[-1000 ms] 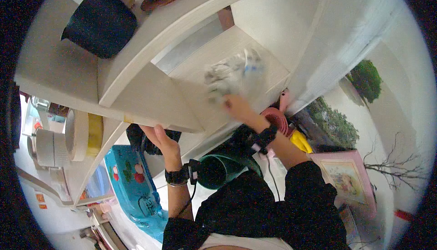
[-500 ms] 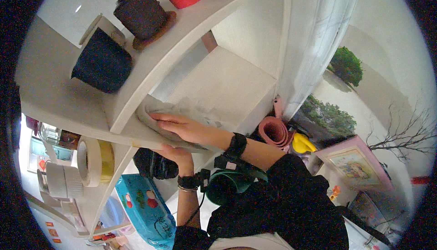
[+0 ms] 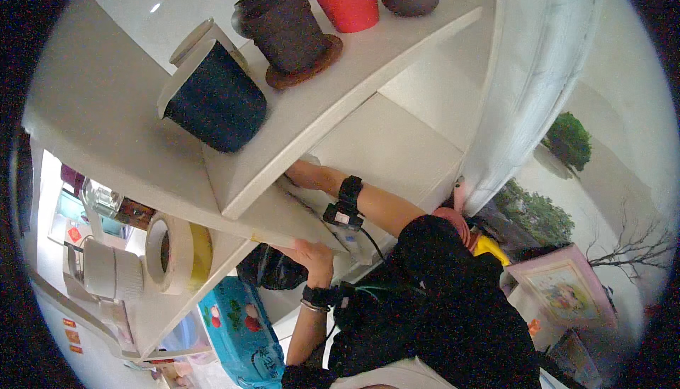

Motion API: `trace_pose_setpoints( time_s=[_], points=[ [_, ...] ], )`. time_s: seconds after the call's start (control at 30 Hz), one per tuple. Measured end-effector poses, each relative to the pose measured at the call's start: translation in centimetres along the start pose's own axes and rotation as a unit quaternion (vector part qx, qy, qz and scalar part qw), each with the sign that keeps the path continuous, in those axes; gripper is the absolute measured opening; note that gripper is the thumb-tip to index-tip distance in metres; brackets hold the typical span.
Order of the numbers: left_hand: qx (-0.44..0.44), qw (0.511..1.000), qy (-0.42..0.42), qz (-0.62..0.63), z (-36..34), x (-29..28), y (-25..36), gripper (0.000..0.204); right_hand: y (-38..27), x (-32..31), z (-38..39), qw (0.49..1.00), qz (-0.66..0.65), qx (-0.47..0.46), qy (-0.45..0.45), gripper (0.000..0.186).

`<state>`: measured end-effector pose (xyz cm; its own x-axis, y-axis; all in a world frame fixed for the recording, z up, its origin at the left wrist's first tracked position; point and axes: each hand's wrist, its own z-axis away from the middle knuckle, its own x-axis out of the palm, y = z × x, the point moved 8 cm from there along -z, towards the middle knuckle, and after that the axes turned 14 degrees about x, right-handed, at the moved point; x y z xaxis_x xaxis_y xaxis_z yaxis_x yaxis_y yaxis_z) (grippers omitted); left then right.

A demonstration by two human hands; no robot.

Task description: The person is cleaning shelves using a cloth and wet wipes, including rinsing the cloth in a basin.

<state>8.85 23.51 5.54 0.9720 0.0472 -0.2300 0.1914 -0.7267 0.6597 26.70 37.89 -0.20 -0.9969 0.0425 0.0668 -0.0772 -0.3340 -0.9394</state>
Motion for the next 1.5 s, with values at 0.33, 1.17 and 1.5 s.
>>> trace_pose_setpoints(
  time_s=[0.33, 1.17, 1.5],
  points=[
    [0.031, 0.996, -0.025, -0.084, 0.9, -0.8, 0.4, 0.074, 10.5, -1.5, -6.7, 0.994, -0.013, -0.032, -0.108, 0.030],
    [0.124, 0.989, 0.056, -0.064, -5.0, -0.7, 8.0, 0.087, -1.5, -19.3, 26.2, 0.379, 0.798, -0.045, 0.467, 0.040],
    [0.133, 0.988, 0.052, -0.055, -5.7, -0.5, 9.0, 0.076, -14.1, -17.8, 36.2, 0.373, 0.691, -0.189, 0.589, 0.043]
  ],
)
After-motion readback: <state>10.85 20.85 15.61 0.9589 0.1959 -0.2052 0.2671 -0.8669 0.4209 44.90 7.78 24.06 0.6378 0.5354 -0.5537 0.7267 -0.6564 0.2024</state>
